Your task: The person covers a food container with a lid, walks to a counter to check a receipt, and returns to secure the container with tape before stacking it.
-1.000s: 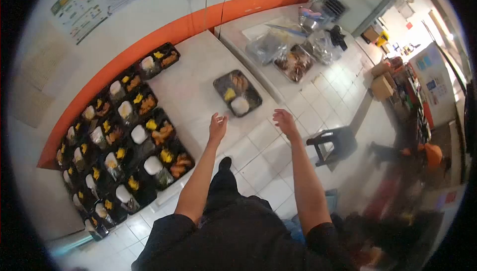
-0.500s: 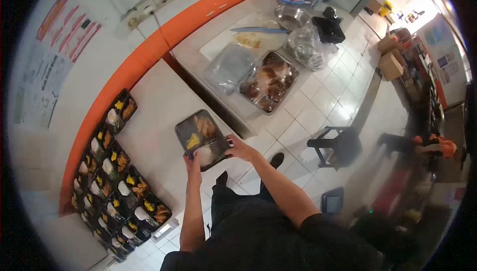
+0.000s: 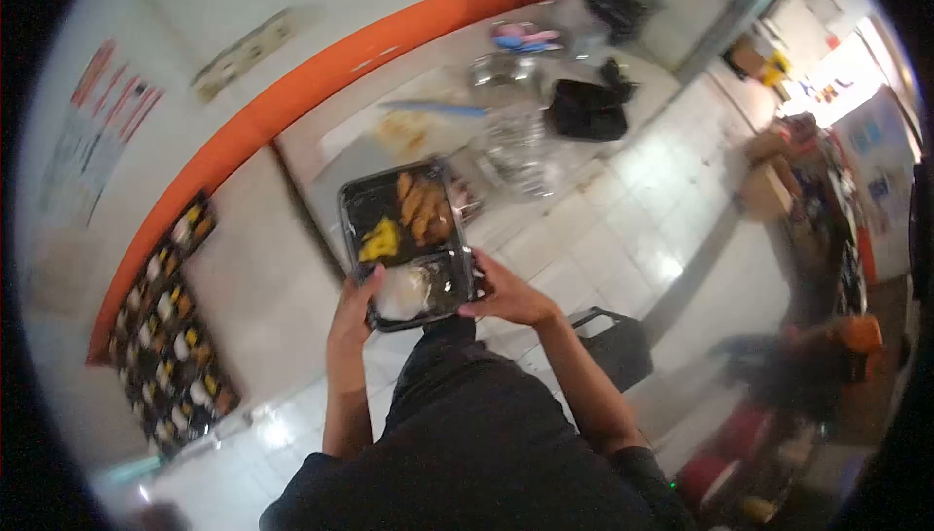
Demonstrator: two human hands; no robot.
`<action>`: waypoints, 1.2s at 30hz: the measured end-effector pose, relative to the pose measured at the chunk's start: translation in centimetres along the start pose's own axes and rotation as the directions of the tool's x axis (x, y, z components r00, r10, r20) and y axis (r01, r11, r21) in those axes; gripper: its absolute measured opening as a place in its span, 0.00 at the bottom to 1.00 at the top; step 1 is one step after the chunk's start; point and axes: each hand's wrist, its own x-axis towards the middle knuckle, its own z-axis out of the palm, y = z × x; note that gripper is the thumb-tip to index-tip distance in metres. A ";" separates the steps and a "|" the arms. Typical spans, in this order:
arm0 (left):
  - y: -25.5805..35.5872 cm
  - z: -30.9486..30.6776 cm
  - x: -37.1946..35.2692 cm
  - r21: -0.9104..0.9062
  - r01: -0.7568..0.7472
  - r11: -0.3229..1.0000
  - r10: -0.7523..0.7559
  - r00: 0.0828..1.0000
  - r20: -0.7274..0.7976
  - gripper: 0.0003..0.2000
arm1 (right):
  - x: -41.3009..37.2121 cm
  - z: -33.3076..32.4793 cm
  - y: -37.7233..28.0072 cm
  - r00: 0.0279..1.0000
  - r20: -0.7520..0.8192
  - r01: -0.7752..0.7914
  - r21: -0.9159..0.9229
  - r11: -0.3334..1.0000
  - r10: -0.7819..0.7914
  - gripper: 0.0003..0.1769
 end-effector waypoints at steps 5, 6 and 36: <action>-2.0 13.3 5.7 0.055 0.041 0.998 -0.048 0.991 0.126 0.30 | -3.3 -12.0 -3.6 0.997 -0.035 -0.075 0.028 0.997 0.076 0.56; -2.9 15.3 7.6 0.080 0.026 0.996 -0.036 0.991 0.128 0.30 | -3.4 -14.7 -3.4 0.996 -0.044 -0.075 0.024 0.997 0.076 0.56; -6.0 51.3 26.1 0.275 0.051 0.960 0.064 0.917 -0.393 0.36 | 5.2 -87.0 2.1 0.868 -0.490 -0.152 -0.117 0.981 0.076 0.08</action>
